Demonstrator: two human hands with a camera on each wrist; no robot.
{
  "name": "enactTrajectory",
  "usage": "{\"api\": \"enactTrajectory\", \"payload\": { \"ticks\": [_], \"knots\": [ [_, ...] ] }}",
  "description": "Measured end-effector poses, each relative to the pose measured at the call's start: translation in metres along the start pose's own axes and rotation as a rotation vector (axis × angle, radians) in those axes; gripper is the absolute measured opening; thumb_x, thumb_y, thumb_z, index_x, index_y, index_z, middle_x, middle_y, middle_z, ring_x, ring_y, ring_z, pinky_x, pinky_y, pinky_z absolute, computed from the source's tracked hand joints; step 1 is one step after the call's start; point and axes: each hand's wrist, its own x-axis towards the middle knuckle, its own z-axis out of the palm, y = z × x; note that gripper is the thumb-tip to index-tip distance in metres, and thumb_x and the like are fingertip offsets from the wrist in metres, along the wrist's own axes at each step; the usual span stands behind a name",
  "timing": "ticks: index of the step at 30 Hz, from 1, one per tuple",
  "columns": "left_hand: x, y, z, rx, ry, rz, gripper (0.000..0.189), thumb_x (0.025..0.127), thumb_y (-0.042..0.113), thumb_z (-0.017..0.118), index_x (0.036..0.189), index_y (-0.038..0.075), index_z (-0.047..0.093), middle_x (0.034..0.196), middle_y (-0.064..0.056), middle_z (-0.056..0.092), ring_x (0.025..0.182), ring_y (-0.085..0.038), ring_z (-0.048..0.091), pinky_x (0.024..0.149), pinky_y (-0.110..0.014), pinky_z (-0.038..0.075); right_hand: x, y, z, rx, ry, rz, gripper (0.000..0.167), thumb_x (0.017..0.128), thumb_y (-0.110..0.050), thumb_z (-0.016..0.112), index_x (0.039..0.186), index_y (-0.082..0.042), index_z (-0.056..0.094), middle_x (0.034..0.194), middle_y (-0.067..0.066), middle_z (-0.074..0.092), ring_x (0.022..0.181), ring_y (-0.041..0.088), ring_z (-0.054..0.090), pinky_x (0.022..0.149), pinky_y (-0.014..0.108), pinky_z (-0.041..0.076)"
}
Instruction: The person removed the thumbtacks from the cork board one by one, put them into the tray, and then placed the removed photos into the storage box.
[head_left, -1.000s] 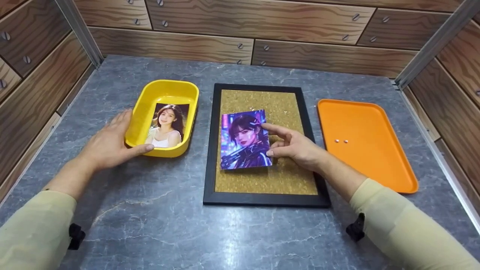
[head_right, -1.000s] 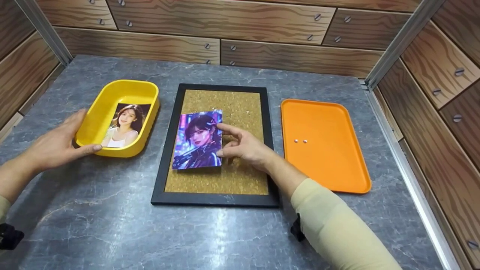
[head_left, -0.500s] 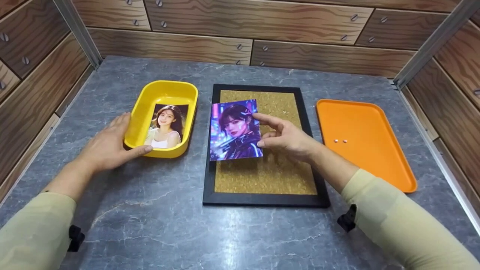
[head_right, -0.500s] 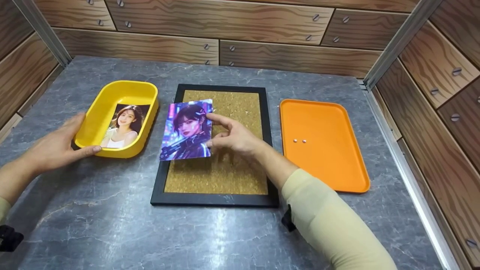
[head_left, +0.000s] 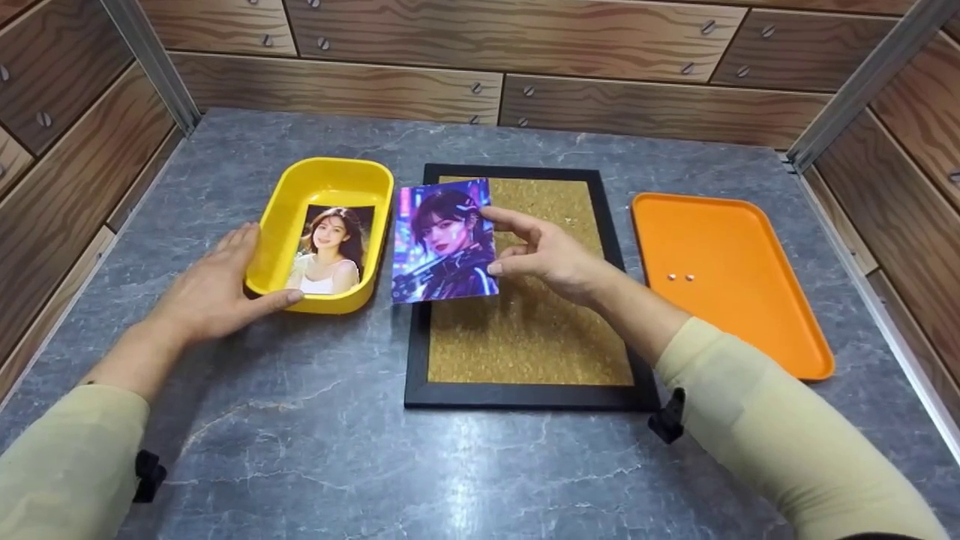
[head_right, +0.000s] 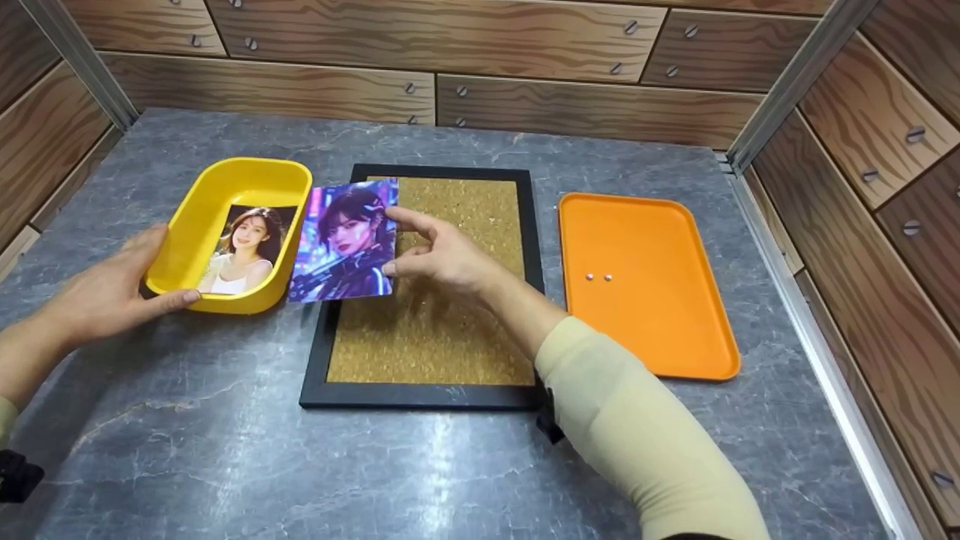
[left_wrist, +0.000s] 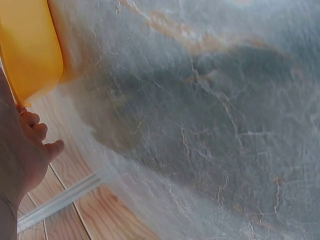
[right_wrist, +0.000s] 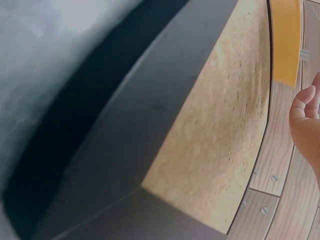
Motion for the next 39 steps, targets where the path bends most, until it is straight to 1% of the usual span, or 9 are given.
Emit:
{"api": "enactTrajectory", "payload": {
  "ticks": [5, 11, 15, 22, 29, 32, 35, 39],
  "knots": [
    [0.000, 0.000, -0.001, 0.000, -0.009, -0.006, 0.123, 0.093, 0.080, 0.057, 0.168, -0.004, 0.006, 0.174, -0.028, 0.008, 0.159, -0.049, 0.012, 0.125, -0.070, 0.016, 0.008, -0.001, 0.007, 0.012, 0.005, -0.010, 0.084, 0.092, 0.012, 0.071, 0.165, -0.008, 0.036, 0.161, 0.012, 0.046, 0.094, 0.021, 0.072, 0.090, 0.031, 0.061],
    [0.000, 0.001, -0.001, 0.003, -0.010, -0.006, 0.124, 0.093, 0.080, 0.057, 0.168, -0.004, 0.007, 0.173, -0.030, 0.011, 0.159, -0.050, 0.013, 0.124, -0.071, 0.017, 0.017, -0.004, 0.015, 0.033, -0.003, -0.037, 0.084, 0.091, 0.013, 0.070, 0.165, -0.007, 0.036, 0.158, 0.018, 0.046, 0.097, 0.023, 0.073, 0.096, 0.040, 0.060],
    [0.000, 0.000, 0.000, -0.003, -0.017, -0.016, 0.125, 0.092, 0.082, 0.056, 0.168, -0.004, 0.006, 0.174, -0.029, 0.010, 0.159, -0.050, 0.013, 0.124, -0.071, 0.017, 0.023, -0.004, 0.020, 0.053, -0.013, -0.048, 0.085, 0.091, 0.015, 0.069, 0.165, -0.005, 0.034, 0.157, 0.020, 0.045, 0.098, 0.025, 0.074, 0.096, 0.041, 0.061],
    [0.000, 0.000, 0.000, -0.005, -0.008, -0.012, 0.123, 0.093, 0.080, 0.057, 0.168, -0.003, 0.006, 0.173, -0.029, 0.011, 0.158, -0.051, 0.013, 0.123, -0.072, 0.017, 0.033, -0.005, 0.028, 0.034, -0.003, -0.063, 0.085, 0.091, 0.011, 0.072, 0.165, -0.006, 0.035, 0.153, 0.017, 0.050, 0.096, 0.024, 0.074, 0.094, 0.041, 0.061],
    [0.000, 0.001, 0.000, -0.004, -0.021, -0.017, 0.124, 0.093, 0.081, 0.055, 0.168, -0.002, 0.004, 0.174, -0.028, 0.009, 0.159, -0.051, 0.012, 0.123, -0.072, 0.017, 0.040, -0.005, 0.035, 0.022, 0.016, -0.057, 0.085, 0.091, 0.009, 0.074, 0.165, -0.008, 0.037, 0.154, 0.016, 0.050, 0.097, 0.024, 0.073, 0.100, 0.047, 0.058],
    [0.001, 0.001, -0.001, -0.007, -0.031, -0.023, 0.125, 0.092, 0.082, 0.055, 0.169, -0.001, 0.002, 0.175, -0.027, 0.008, 0.159, -0.050, 0.012, 0.123, -0.072, 0.017, 0.044, -0.006, 0.038, 0.031, 0.022, -0.059, 0.085, 0.091, 0.010, 0.074, 0.165, -0.007, 0.036, 0.154, 0.017, 0.049, 0.096, 0.022, 0.073, 0.097, 0.043, 0.059],
    [0.000, 0.001, 0.000, -0.011, -0.030, -0.025, 0.124, 0.093, 0.081, 0.055, 0.169, -0.001, 0.002, 0.175, -0.026, 0.008, 0.159, -0.050, 0.012, 0.123, -0.072, 0.016, 0.048, -0.006, 0.041, 0.030, 0.023, -0.067, 0.085, 0.091, 0.011, 0.073, 0.165, -0.005, 0.035, 0.154, 0.018, 0.049, 0.093, 0.020, 0.074, 0.091, 0.036, 0.061],
    [0.000, 0.000, 0.000, -0.014, -0.016, -0.012, 0.123, 0.093, 0.079, 0.058, 0.168, -0.002, 0.005, 0.174, -0.027, 0.010, 0.158, -0.051, 0.014, 0.123, -0.072, 0.017, 0.052, -0.005, 0.044, 0.054, 0.020, -0.072, 0.084, 0.091, 0.013, 0.071, 0.165, -0.004, 0.035, 0.154, 0.020, 0.049, 0.091, 0.020, 0.075, 0.089, 0.033, 0.061]
  ]
}}
